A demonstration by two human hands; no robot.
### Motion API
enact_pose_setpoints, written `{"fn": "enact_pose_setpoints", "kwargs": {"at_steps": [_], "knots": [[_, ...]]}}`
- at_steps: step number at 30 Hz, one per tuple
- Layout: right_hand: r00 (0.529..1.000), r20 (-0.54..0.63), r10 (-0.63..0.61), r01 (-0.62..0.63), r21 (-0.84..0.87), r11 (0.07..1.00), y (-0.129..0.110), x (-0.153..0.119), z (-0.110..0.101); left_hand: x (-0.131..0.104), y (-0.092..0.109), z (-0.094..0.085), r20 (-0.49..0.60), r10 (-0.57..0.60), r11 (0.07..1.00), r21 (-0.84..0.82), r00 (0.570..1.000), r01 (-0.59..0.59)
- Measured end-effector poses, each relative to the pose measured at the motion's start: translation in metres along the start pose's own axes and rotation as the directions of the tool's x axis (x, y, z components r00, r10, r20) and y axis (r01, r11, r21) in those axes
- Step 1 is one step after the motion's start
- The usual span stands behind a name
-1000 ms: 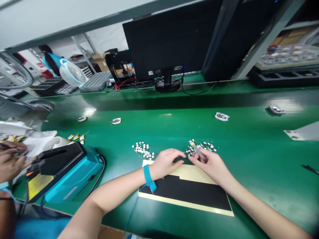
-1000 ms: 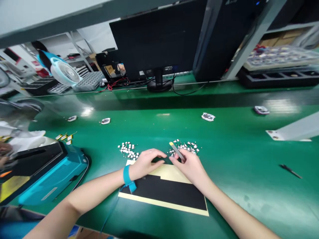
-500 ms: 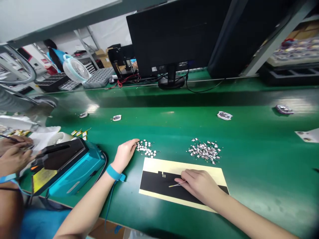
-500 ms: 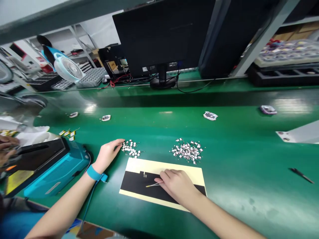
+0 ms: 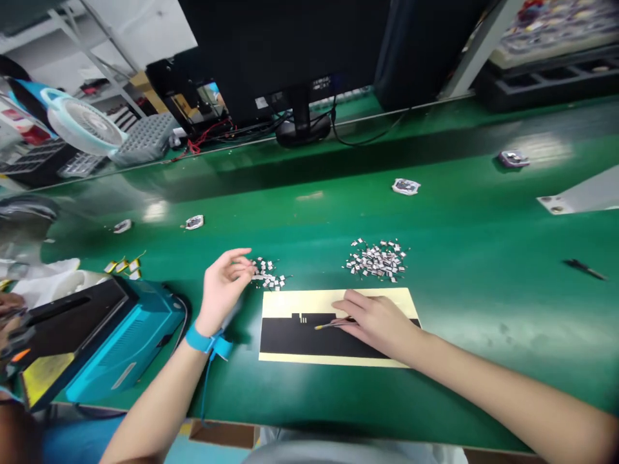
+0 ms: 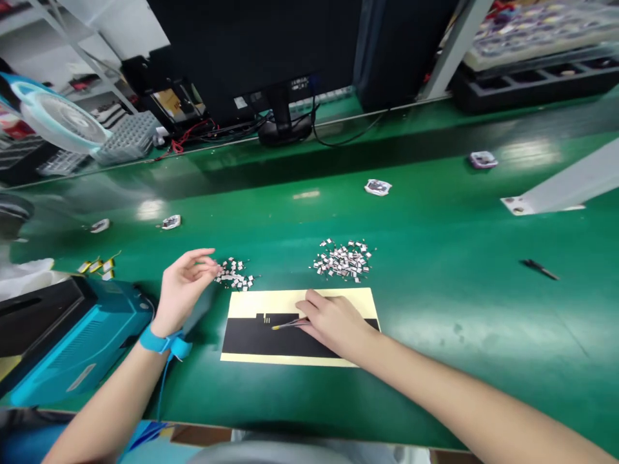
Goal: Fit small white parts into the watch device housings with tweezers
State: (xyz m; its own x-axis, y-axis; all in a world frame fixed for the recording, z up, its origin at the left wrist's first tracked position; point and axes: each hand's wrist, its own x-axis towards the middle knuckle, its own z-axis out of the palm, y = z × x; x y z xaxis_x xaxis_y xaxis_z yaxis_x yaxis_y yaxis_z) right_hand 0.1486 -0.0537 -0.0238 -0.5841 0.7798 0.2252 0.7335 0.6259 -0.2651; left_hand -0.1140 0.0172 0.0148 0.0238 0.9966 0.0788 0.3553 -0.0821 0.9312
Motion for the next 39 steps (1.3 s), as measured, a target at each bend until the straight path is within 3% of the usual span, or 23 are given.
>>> {"fn": "enact_pose_setpoints", "kwargs": {"at_steps": [2,4,7,9,11,15,21,25,31,35,39], "knots": [[0.999,0.032,-0.009,0.011,-0.043,0.999,-0.004,-0.002,-0.003,-0.006,0.008,0.031,0.163,0.015,0.997,-0.08,0.987,-0.001],[0.999,0.039,0.001,0.003,-0.093,0.996,-0.008,-0.003,-0.004,-0.012,0.013,0.064,0.299,0.119,0.99,-0.103,0.947,-0.092],[0.999,0.023,0.025,-0.022,-0.147,0.989,-0.015,-0.006,-0.004,-0.017,0.015,0.103,0.348,0.335,0.94,-0.058,0.876,-0.336],[0.999,0.023,0.027,-0.023,-0.152,0.988,-0.017,-0.007,-0.003,-0.019,0.013,0.114,0.38,0.441,0.885,-0.032,0.813,-0.465],[0.999,0.045,0.016,-0.01,-0.127,0.992,-0.016,-0.005,-0.002,-0.019,0.011,0.117,0.381,0.492,0.848,-0.005,0.783,-0.53],[0.993,0.116,0.039,-0.038,-0.009,0.999,-0.01,0.001,-0.006,-0.017,0.008,0.116,0.328,0.49,0.851,0.021,0.807,-0.525],[0.956,0.195,0.219,-0.27,0.292,0.917,-0.004,0.012,-0.011,-0.014,0.005,0.118,0.296,0.447,0.885,-0.009,0.844,-0.466],[0.921,0.224,0.32,-0.39,0.526,0.756,0.004,0.014,-0.014,-0.013,0.006,0.116,0.283,0.422,0.902,-0.036,0.861,-0.43],[0.842,0.158,0.515,-0.384,0.848,0.367,0.026,0.011,-0.027,-0.015,0.012,0.114,0.257,0.383,0.91,0.061,0.887,-0.411],[0.813,0.17,0.557,-0.322,0.928,0.187,0.027,0.014,-0.028,-0.019,0.012,0.114,0.253,0.367,0.918,0.055,0.895,-0.392],[0.794,0.201,0.574,-0.304,0.948,0.089,0.021,0.017,-0.024,-0.022,0.013,0.114,0.234,0.423,0.887,0.089,0.875,-0.453]]}}
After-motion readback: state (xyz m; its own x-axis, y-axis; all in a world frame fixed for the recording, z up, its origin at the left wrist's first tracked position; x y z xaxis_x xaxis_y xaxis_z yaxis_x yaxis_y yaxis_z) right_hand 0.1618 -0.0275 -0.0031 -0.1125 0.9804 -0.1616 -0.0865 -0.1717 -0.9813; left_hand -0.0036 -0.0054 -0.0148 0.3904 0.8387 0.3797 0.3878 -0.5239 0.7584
